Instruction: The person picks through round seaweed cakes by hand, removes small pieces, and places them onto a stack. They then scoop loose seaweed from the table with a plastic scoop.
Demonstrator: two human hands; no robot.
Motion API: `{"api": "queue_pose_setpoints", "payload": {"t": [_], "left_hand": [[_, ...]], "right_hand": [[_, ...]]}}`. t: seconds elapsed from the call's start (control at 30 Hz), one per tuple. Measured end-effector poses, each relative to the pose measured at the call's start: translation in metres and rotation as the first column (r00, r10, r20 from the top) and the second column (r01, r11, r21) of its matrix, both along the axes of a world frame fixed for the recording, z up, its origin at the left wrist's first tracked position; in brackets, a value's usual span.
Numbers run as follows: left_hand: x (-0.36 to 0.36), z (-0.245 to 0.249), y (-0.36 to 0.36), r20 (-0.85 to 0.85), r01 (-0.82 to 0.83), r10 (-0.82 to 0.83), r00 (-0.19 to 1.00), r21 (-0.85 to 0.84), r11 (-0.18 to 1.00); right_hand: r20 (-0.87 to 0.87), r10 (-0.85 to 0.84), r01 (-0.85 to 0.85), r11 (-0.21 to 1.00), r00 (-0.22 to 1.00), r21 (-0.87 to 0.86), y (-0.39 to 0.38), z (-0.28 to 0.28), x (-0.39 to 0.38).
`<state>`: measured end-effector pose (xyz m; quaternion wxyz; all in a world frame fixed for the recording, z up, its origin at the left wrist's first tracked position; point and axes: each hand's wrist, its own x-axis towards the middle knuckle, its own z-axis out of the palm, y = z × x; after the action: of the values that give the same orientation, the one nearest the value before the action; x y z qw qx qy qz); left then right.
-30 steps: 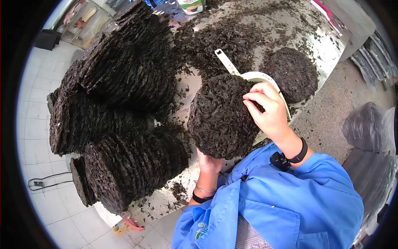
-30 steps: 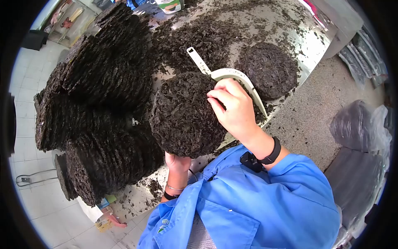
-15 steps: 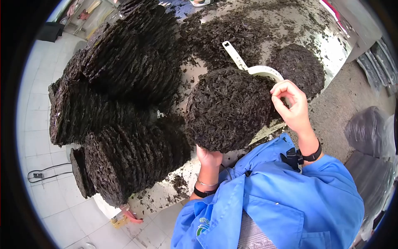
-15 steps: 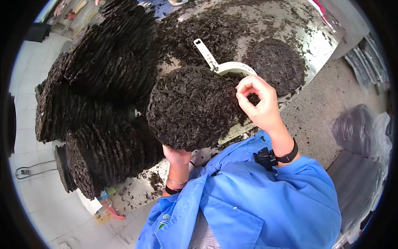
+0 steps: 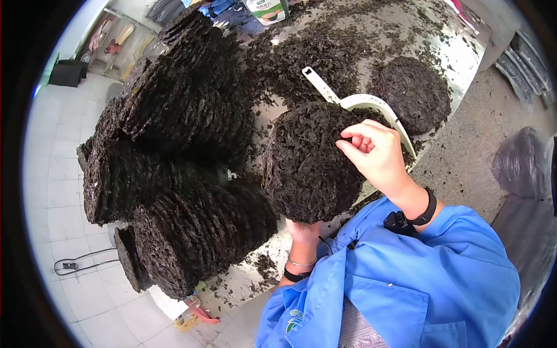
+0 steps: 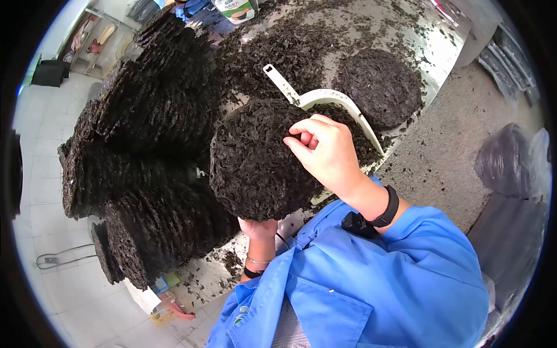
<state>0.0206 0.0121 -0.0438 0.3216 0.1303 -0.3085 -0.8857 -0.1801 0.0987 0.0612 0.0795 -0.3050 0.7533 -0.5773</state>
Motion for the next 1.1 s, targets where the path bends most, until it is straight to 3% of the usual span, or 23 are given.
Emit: {"api": "queue_pose_setpoints", "payload": {"t": [0.13, 0.23, 0.37, 0.43, 0.53, 0.57, 0.63, 0.67, 0.7, 0.73, 0.77, 0.8, 0.83, 0.9, 1.03, 1.1], "left_hand": [[-0.003, -0.001, 0.0, -0.084, 0.037, -0.043, 0.996, -0.079, 0.996], [-0.003, 0.0, -0.002, -0.053, 0.019, -0.021, 0.998, -0.031, 0.999], [-0.01, 0.01, -0.001, 0.105, -0.142, 0.133, 0.985, 0.078, 0.987], [-0.012, 0.011, -0.002, 0.12, -0.164, 0.149, 0.982, 0.127, 0.978], [-0.019, 0.015, -0.003, 0.138, -0.206, 0.181, 0.974, 0.194, 0.959], [-0.021, 0.016, -0.003, 0.144, -0.222, 0.193, 0.97, 0.216, 0.951], [-0.017, 0.012, -0.008, -0.023, -0.121, 0.13, 0.991, 0.234, 0.965], [-0.013, 0.009, -0.008, -0.101, -0.08, 0.106, 0.989, 0.236, 0.969], [-0.009, 0.005, -0.006, -0.052, -0.145, 0.162, 0.985, 0.238, 0.96], [-0.009, 0.001, -0.006, -0.005, -0.208, 0.215, 0.977, 0.23, 0.951], [-0.009, -0.001, -0.008, 0.042, -0.265, 0.262, 0.964, 0.219, 0.939], [-0.009, 0.002, -0.008, -0.041, -0.23, 0.245, 0.969, 0.223, 0.947], [-0.009, 0.002, -0.008, -0.02, -0.239, 0.25, 0.968, 0.226, 0.944], [-0.009, 0.0, -0.007, 0.024, -0.25, 0.252, 0.967, 0.234, 0.939], [-0.013, 0.002, -0.006, 0.005, -0.162, 0.165, 0.986, 0.203, 0.966], [-0.018, 0.015, 0.0, 0.091, -0.159, 0.144, 0.985, 0.177, 0.971]], "right_hand": [[0.194, 0.056, -0.054, 0.998, 0.979, -0.016, -0.001, -0.006, -0.009], [0.303, 0.124, -0.088, 0.987, 0.945, -0.131, 0.0, -0.008, -0.011], [0.419, 0.296, -0.202, 0.946, 0.858, -0.254, 0.005, -0.004, -0.01], [0.474, 0.455, -0.262, 0.87, 0.754, -0.418, 0.007, -0.01, -0.017], [0.641, 0.548, -0.105, 0.798, 0.537, -0.593, 0.014, -0.005, -0.023], [0.64, 0.558, -0.039, 0.769, 0.528, -0.638, 0.018, -0.009, -0.026], [0.553, 0.509, 0.003, 0.734, 0.66, -0.679, 0.029, -0.027, -0.036], [0.55, 0.359, 0.028, 0.819, 0.754, -0.572, 0.034, -0.032, -0.039], [0.516, 0.208, 0.066, 0.884, 0.831, -0.463, 0.036, -0.036, -0.041], [0.431, 0.11, 0.035, 0.948, 0.896, -0.315, 0.038, -0.046, -0.046], [0.224, 0.052, -0.029, 0.994, 0.973, -0.107, 0.041, -0.053, -0.05], [0.073, 0.041, -0.038, 0.998, 0.996, -0.041, 0.038, -0.05, -0.049], [-0.08, 0.03, -0.028, 0.999, 0.996, 0.029, 0.037, -0.047, -0.045], [-0.206, -0.094, 0.084, 0.995, 0.974, -0.056, 0.033, -0.022, -0.032], [-0.263, 0.2, -0.233, 0.968, 0.944, -0.098, 0.01, 0.017, -0.001], [-0.499, 0.309, -0.381, 0.924, 0.81, -0.046, -0.009, 0.016, 0.002]]}}
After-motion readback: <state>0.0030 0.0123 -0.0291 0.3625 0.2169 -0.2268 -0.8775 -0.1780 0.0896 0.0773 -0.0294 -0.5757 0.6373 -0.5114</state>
